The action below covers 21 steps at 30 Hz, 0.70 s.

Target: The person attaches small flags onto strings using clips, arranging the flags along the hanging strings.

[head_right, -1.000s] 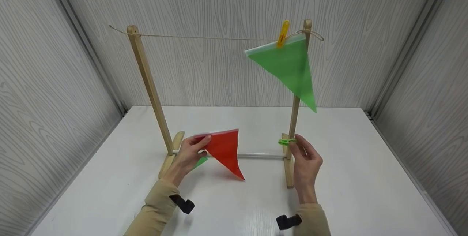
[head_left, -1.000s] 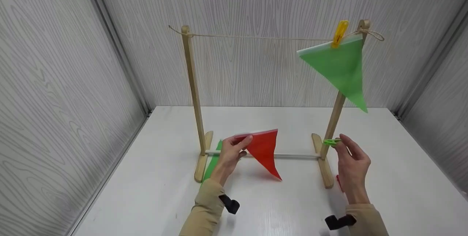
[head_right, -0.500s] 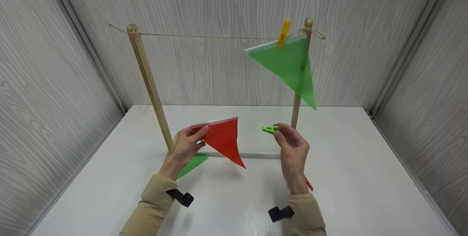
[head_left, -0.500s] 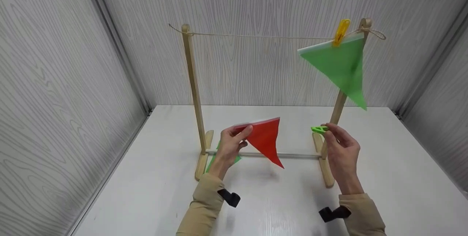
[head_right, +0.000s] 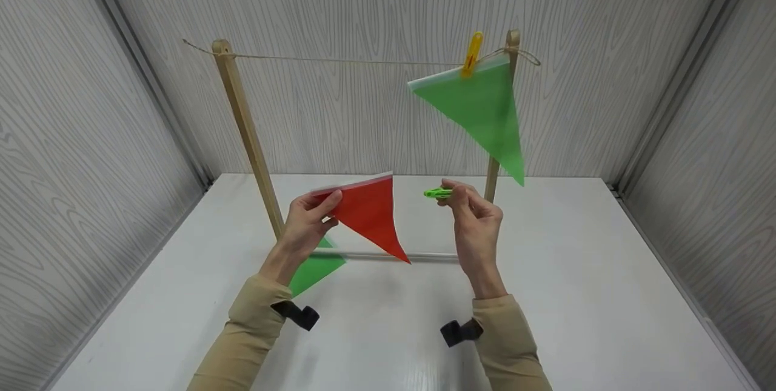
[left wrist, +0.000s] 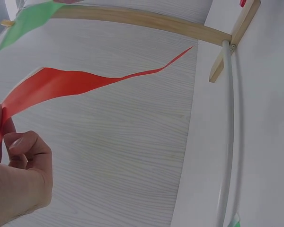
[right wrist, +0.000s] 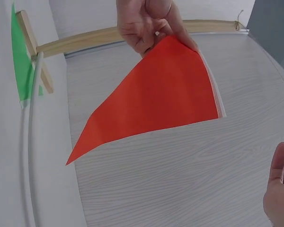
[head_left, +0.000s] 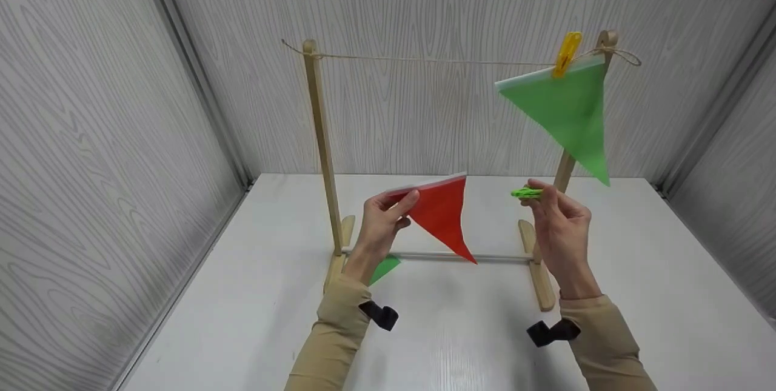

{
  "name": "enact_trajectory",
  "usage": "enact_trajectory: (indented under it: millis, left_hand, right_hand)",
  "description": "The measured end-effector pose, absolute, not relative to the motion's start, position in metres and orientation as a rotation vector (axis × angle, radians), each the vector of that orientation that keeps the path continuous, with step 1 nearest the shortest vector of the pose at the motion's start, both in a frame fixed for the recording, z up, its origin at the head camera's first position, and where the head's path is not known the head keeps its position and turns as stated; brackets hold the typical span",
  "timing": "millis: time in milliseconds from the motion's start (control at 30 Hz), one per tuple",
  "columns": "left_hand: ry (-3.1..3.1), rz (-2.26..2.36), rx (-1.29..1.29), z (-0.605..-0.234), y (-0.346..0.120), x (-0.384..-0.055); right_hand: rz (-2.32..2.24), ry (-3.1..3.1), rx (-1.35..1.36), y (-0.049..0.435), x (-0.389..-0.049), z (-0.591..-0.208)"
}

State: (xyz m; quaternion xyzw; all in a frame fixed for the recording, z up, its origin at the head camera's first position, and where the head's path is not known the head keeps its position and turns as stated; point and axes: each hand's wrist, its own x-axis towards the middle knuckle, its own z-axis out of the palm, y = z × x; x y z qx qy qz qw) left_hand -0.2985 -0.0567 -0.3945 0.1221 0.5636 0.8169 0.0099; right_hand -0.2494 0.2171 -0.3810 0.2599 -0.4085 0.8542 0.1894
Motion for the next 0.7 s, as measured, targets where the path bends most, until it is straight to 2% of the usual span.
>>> enact_trajectory:
  millis: [467, 700]
  left_hand:
    - [1.726, 2.595, 0.412, -0.368, -0.053, -0.302]
    - [1.643, 2.624, 0.456, -0.347, -0.052, -0.301]
  right_hand:
    - [2.533, -1.019, 0.491, 0.196, -0.255, -0.328]
    - [2.567, -1.016, 0.535, 0.193, -0.260, -0.306]
